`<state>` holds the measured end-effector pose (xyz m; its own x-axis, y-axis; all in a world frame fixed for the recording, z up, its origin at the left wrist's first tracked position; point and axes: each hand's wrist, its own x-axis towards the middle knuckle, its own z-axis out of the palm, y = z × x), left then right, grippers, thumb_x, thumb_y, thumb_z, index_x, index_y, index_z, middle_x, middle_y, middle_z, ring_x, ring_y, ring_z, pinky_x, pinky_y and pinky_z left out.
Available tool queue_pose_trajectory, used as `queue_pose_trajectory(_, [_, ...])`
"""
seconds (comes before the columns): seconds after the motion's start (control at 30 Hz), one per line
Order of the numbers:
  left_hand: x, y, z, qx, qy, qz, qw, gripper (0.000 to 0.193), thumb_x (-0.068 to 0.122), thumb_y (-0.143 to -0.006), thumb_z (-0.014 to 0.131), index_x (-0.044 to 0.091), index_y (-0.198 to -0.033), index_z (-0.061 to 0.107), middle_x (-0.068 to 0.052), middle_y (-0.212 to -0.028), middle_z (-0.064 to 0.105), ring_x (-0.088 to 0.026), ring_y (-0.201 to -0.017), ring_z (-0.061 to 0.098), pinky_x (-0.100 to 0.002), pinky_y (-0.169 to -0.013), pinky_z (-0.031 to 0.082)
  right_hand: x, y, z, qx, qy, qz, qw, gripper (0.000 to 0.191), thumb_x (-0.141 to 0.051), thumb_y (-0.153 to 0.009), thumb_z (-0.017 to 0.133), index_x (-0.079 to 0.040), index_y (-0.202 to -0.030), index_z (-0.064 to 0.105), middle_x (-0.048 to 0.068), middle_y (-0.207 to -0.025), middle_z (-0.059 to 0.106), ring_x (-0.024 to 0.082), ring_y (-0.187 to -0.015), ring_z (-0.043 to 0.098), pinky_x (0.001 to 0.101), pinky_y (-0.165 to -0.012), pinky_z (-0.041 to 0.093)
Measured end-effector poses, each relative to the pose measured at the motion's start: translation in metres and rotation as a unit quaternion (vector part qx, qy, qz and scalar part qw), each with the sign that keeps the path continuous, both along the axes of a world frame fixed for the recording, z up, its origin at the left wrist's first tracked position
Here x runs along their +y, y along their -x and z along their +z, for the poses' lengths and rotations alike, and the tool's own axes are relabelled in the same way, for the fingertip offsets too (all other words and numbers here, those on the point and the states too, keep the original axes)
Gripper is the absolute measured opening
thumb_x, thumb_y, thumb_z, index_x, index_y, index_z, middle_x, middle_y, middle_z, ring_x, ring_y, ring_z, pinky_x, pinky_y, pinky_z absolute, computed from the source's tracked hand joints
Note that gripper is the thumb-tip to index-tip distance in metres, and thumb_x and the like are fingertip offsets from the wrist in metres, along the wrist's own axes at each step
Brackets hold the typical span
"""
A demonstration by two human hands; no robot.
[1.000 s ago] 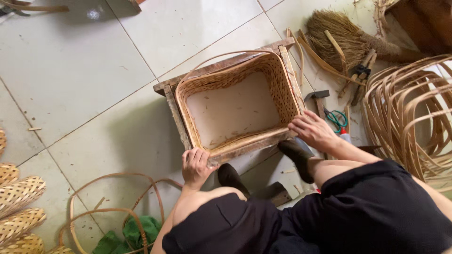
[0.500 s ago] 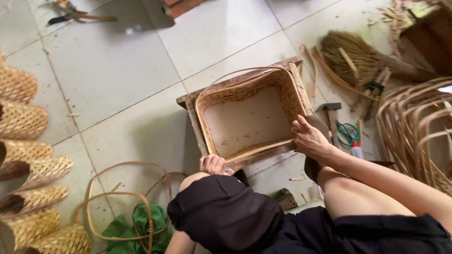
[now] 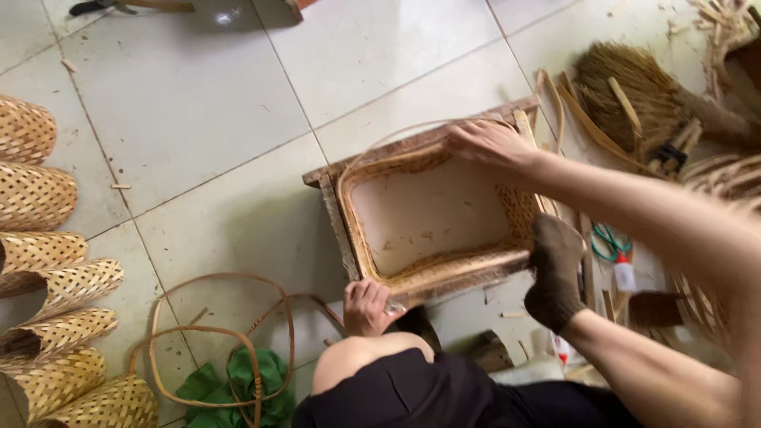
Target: The person weaves a rectangular bamboo basket using thin strips, securing the rim with a hammer and trimming excess with scissors. They adjust the basket's shape and continue weaving the sides.
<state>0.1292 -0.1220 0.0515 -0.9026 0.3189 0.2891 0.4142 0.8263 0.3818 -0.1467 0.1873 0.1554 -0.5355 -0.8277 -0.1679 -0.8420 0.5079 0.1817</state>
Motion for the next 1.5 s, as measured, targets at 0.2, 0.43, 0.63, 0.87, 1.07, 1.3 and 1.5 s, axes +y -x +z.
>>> queue_pose_trajectory(0.2, [-0.001,0.009,0.005,-0.013,-0.014,-0.005,1.000,0.049,0.053,-0.075,0.077,0.008,-0.092,0.066,-0.008,-0.095,0.065,-0.026,-0.102,0.061,-0.048,-0.095,0.045,-0.048,0.035,-0.092,-0.019,0.281,-0.147,0.948,0.029,-0.007,-0.102,0.062,-0.013,-0.131,0.066,0.006,-0.108,0.067,0.022,-0.099,0.061,0.0326,-0.085,0.058])
queue_pose_trajectory(0.43, [-0.001,0.023,0.021,-0.044,-0.134,-0.019,0.990,0.046,0.050,-0.076,0.076,0.008,-0.093,0.066,-0.009,-0.095,0.066,-0.026,-0.101,0.061,-0.047,-0.093,0.046,-0.029,0.018,-0.104,-0.009,0.278,-0.111,0.954,0.036,-0.008,-0.098,0.057,-0.013,-0.132,0.067,0.005,-0.112,0.070,0.021,-0.100,0.064,0.0326,-0.085,0.059])
queue_pose_trajectory(0.63, [-0.047,0.133,-0.009,-0.157,-0.374,0.255,0.878,0.019,0.015,-0.092,0.076,0.009,-0.097,0.059,0.000,-0.084,0.061,-0.010,-0.072,0.056,-0.023,-0.067,0.050,-0.027,0.005,-0.091,-0.083,0.192,-0.130,0.969,0.034,-0.009,-0.099,0.057,-0.012,-0.131,0.069,0.006,-0.104,0.068,0.022,-0.097,0.064,0.0320,-0.084,0.060])
queue_pose_trajectory(0.87, [-0.106,0.188,-0.055,-0.392,-0.530,0.175,0.731,0.036,0.020,-0.078,0.090,0.013,-0.085,0.056,0.006,-0.076,0.051,-0.006,-0.065,0.050,-0.023,-0.057,0.047,-0.022,-0.004,-0.081,-0.143,0.231,-0.107,0.956,0.030,-0.020,-0.099,0.058,-0.007,-0.123,0.070,0.007,-0.103,0.070,0.024,-0.095,0.066,0.0344,-0.075,0.061])
queue_pose_trajectory(1.07, [-0.116,0.202,-0.060,-0.438,-0.472,0.158,0.749,0.045,0.024,-0.073,0.093,0.013,-0.076,0.049,0.005,-0.068,0.050,-0.007,-0.055,0.049,-0.024,-0.050,0.046,-0.015,-0.012,-0.074,-0.169,0.225,-0.092,0.955,0.030,-0.025,-0.101,0.057,-0.008,-0.121,0.072,0.007,-0.101,0.070,0.022,-0.090,0.067,0.0340,-0.074,0.061])
queue_pose_trajectory(1.3, [-0.104,0.213,-0.009,-0.427,-0.350,0.177,0.815,0.047,0.026,-0.073,0.094,0.012,-0.076,0.050,0.000,-0.071,0.056,-0.013,-0.061,0.055,-0.028,-0.057,0.049,-0.013,-0.014,-0.075,-0.159,0.239,-0.080,0.955,0.026,-0.021,-0.100,0.060,-0.007,-0.119,0.072,0.007,-0.101,0.070,0.021,-0.089,0.067,0.0335,-0.071,0.061])
queue_pose_trajectory(1.5, [0.026,0.193,0.026,0.018,-0.039,0.005,0.999,0.061,0.001,-0.078,0.075,0.011,-0.135,0.057,-0.010,-0.123,0.065,-0.024,-0.117,0.060,-0.039,-0.100,0.057,-0.015,-0.013,-0.083,-0.132,0.243,-0.078,0.958,0.028,-0.020,-0.097,0.063,-0.005,-0.118,0.071,0.010,-0.103,0.070,0.024,-0.090,0.068,0.0349,-0.072,0.061])
